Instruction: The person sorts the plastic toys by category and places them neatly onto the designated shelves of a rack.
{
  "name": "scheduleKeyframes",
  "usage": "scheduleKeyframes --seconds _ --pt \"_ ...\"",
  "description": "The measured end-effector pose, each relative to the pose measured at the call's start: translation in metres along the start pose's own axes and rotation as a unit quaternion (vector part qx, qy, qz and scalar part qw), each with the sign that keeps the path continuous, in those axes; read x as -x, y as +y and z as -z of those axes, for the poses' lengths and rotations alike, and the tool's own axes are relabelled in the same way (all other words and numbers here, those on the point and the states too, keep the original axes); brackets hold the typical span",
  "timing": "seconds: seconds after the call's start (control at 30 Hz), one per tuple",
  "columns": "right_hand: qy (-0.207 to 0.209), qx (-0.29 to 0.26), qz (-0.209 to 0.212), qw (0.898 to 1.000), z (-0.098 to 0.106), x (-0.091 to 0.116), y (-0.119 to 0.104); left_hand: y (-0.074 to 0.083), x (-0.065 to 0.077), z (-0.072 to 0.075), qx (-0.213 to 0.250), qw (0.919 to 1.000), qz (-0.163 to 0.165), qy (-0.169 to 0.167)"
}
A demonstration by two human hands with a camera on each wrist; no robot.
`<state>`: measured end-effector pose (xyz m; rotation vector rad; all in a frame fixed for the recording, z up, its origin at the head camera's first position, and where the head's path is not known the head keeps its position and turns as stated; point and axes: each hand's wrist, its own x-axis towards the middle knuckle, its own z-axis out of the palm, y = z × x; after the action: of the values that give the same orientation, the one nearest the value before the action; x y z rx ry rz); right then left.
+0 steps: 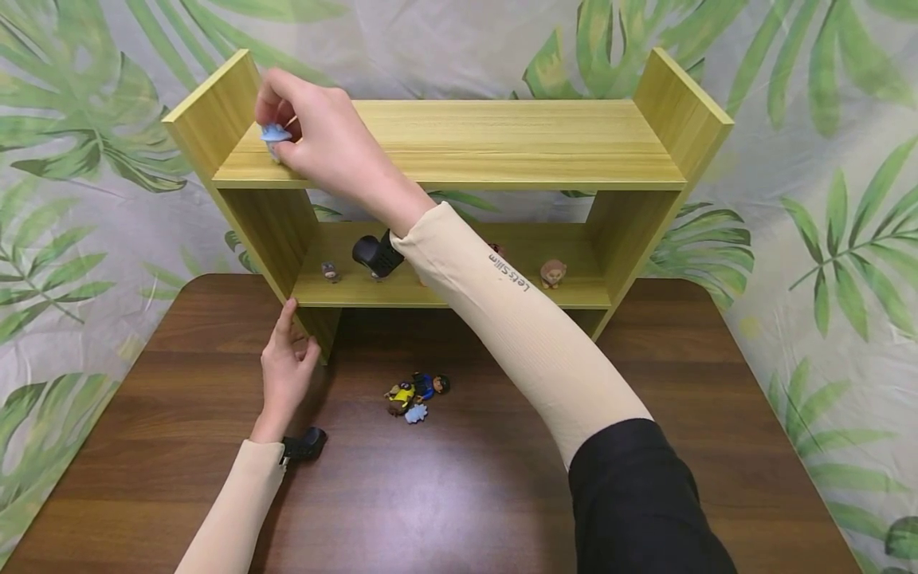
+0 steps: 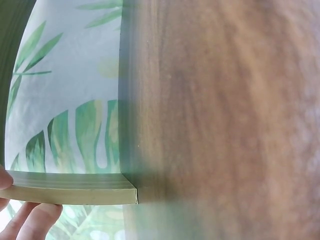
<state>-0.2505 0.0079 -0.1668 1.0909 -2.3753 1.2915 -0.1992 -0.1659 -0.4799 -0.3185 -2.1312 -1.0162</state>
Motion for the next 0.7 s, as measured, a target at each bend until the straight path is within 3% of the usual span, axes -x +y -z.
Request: scheduleKeyframes --seconds 0.47,0.7 --pt "-0.004 0.004 -0.007 1.0 0.003 0.005 0.001 0.0 0.0 -0.001 0.001 1.0 0.003 -0.004" --pt "0.013 -0.008 -0.019 1.0 0.01 0.011 0.0 0.001 0.0 -0.002 0.01 0.9999 0.004 -0.004"
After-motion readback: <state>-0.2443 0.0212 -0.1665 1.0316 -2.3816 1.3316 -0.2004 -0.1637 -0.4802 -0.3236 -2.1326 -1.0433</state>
